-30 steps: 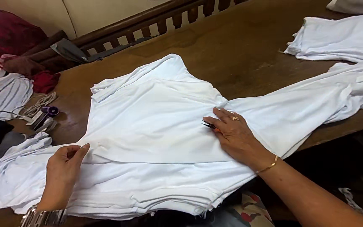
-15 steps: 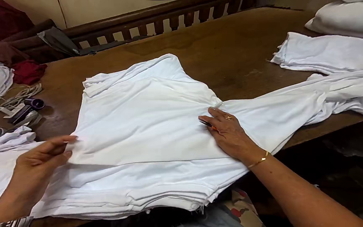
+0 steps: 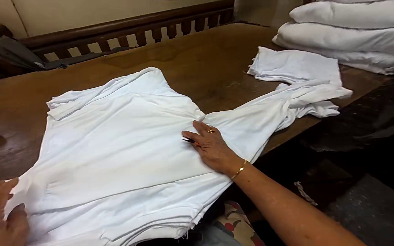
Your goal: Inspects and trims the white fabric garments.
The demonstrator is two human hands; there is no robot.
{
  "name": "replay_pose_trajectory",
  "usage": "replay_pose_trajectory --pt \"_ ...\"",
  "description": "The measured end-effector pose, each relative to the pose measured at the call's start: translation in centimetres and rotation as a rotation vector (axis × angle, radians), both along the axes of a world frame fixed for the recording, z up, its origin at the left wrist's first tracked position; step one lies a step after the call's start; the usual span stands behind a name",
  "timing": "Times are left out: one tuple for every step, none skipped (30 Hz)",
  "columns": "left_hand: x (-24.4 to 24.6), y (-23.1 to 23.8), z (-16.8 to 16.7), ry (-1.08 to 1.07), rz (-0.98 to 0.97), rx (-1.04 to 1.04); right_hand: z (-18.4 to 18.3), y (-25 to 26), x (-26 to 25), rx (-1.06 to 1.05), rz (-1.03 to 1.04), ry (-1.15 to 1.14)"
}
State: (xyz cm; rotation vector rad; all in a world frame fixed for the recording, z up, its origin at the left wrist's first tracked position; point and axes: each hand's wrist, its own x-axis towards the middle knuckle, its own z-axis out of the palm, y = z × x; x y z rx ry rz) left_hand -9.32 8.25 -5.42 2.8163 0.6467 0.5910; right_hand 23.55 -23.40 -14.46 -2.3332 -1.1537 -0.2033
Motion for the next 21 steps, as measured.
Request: replay_pose_trajectory --pt "0.4 -1.9 0.7 -0.052 -0.091 0.04 0.1 0.0 0.0 -0.008 0.002 0.001" --pt "0.8 -3.9 0.9 -0.102 -0.225 0.012 0.1 0.1 0.0 -0.011 0.004 0.002" --pt "1.5 -6.4 0.5 -0.142 -0.36 -0.071 0.1 0.0 0.0 -0.015 0.009 0.005" --pt "2.3 -9.3 -0.1 -0.149 -0.464 -0.174 0.0 0.0 0.0 -0.018 0.011 0.007" --pt "3.3 -12.4 -0.9 -0.136 -0.528 -0.244 0.1 0.0 0.0 -0.022 0.013 0.007" --pt "4.1 -15.1 -1.8 -0.125 -0.564 -0.259 0.1 0.0 0.1 -0.026 0.012 0.009" --pt "5.0 -17.2 -2.8 -0.132 -0.585 -0.24 0.1 0.1 0.1 -0.027 0.009 0.006" --pt "5.9 -18.7 -3.8 -0.159 -0.598 -0.203 0.0 0.1 0.1 -0.026 0.009 0.006" --pt "6.8 -19.7 -4.8 -0.188 -0.602 -0.161 0.1 0.1 0.0 -0.031 0.008 0.007" --pt "7.7 -20.2 -5.5 -0.216 -0.594 -0.119 0.1 0.1 0.0 -0.037 0.009 0.008" --pt "8.5 -20.4 -6.2 -0.238 -0.584 -0.09 0.1 0.1 0.0 -0.04 0.01 0.012" --pt "9.1 -20.4 -6.6 -0.247 -0.574 -0.073 0.2 0.1 0.0 -0.042 0.012 0.019" --pt "9.6 -20.2 -7.0 -0.249 -0.566 -0.069 0.3 0.1 0.0 -0.049 0.011 0.027" --pt "9.8 -20.1 -7.2 -0.253 -0.558 -0.072 0.4 0.2 0.0 -0.051 0.01 0.029" --pt "10.0 -20.1 -7.3 -0.262 -0.547 -0.075 0.5 0.2 0.0 -0.053 0.01 0.035" --pt "10.0 -20.2 -7.1 -0.266 -0.544 -0.08 0.5 0.3 -0.1 -0.051 0.013 0.045" --pt "9.9 -20.4 -6.6 -0.26 -0.557 -0.078 0.6 0.3 -0.1 -0.048 0.016 0.056" --pt "9.6 -20.8 -6.1 -0.241 -0.577 -0.061 0.7 0.2 -0.1 -0.04 0.019 0.065" --pt "9.4 -21.2 -5.9 -0.223 -0.595 -0.023 0.7 0.2 -0.1 -0.025 0.021 0.068" --pt "9.1 -21.6 -6.2 -0.205 -0.603 0.016 0.6 0.1 0.0 -0.014 0.025 0.071" --pt "8.9 -21.7 -6.9 -0.182 -0.607 0.046 0.6 0.1 -0.1 -0.011 0.03 0.07"
